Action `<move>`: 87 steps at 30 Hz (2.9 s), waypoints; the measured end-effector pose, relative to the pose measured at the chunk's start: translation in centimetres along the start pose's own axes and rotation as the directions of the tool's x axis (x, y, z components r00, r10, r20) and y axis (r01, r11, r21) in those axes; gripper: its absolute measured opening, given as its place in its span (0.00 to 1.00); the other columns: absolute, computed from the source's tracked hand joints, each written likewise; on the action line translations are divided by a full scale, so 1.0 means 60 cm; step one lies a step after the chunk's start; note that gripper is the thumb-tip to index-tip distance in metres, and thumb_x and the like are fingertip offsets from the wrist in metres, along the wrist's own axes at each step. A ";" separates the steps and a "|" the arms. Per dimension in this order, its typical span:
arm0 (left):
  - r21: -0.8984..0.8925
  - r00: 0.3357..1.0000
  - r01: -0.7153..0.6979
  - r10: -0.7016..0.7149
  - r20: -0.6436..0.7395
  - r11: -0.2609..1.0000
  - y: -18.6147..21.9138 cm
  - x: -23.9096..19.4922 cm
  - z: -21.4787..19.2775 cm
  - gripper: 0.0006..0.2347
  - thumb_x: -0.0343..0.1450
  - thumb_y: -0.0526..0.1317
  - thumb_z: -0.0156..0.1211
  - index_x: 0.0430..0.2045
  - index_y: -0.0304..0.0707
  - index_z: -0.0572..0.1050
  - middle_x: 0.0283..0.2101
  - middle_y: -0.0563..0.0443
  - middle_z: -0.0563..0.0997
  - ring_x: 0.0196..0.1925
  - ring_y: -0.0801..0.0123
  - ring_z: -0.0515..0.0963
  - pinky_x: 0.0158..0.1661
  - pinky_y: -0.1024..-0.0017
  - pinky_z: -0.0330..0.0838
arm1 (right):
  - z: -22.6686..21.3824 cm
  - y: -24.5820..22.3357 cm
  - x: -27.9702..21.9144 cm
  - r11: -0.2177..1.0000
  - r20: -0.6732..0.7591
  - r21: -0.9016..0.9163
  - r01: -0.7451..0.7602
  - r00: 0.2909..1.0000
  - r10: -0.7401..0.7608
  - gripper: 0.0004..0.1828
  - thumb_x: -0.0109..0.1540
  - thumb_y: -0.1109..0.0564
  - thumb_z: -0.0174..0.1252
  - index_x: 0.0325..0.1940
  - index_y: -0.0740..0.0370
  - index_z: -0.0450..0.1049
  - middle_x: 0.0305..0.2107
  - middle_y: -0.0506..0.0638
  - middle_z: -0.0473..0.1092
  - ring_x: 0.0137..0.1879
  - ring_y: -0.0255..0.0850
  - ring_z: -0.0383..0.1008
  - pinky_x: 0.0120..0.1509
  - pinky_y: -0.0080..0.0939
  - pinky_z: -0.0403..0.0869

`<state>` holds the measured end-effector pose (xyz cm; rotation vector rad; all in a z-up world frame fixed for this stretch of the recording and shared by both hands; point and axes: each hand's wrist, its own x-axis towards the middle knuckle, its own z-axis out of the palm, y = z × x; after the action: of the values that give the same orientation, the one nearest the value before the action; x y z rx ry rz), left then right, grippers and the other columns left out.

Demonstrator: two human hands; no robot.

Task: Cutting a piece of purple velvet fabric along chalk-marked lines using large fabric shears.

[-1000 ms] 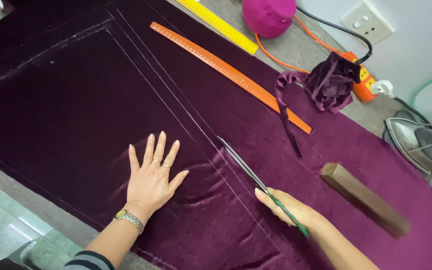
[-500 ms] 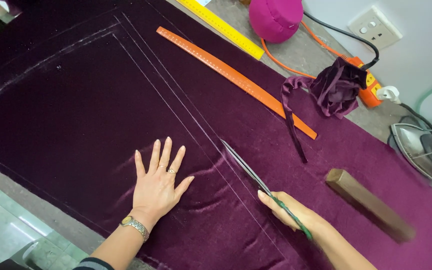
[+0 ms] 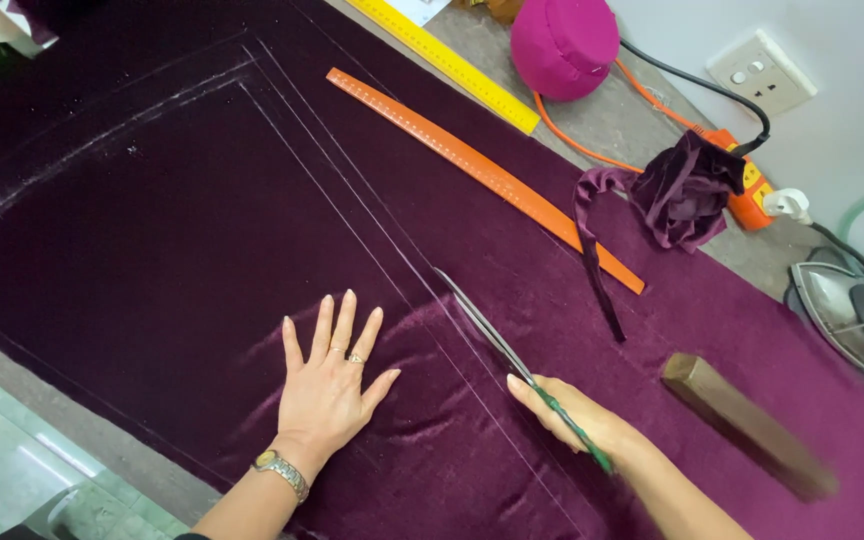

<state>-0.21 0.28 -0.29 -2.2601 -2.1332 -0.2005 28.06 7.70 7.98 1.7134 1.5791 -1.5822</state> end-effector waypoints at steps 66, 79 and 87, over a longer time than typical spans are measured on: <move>-0.040 0.987 0.158 -0.158 0.010 0.987 -0.190 0.218 0.012 0.31 0.71 0.63 0.31 0.67 0.50 0.54 0.72 0.43 0.49 0.73 0.49 0.43 0.62 0.33 0.37 | -0.014 -0.103 0.062 0.976 0.112 0.191 0.103 0.986 -0.126 0.21 0.66 0.36 0.39 0.29 0.50 0.50 0.22 0.39 0.48 0.26 0.29 0.47 0.26 0.29 0.54; -0.054 0.986 0.164 -0.162 0.028 0.985 -0.192 0.219 0.014 0.31 0.71 0.64 0.30 0.67 0.51 0.52 0.72 0.43 0.48 0.73 0.49 0.42 0.62 0.34 0.35 | -0.006 -0.116 0.113 0.998 -0.100 -0.046 0.044 0.994 -0.048 0.25 0.66 0.34 0.45 0.24 0.50 0.51 0.22 0.38 0.51 0.29 0.31 0.50 0.33 0.35 0.57; -0.014 0.986 0.162 -0.162 -0.021 0.987 -0.191 0.218 0.018 0.31 0.71 0.64 0.33 0.67 0.51 0.54 0.72 0.43 0.50 0.74 0.49 0.45 0.62 0.34 0.39 | -0.013 -0.142 0.088 0.984 0.063 0.140 0.108 0.991 -0.118 0.24 0.67 0.36 0.40 0.25 0.51 0.50 0.13 0.39 0.50 0.18 0.28 0.47 0.18 0.30 0.51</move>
<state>-10.85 14.06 -0.69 -2.0791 -2.3111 -0.2415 20.06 13.71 7.35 1.6400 1.5914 -1.8247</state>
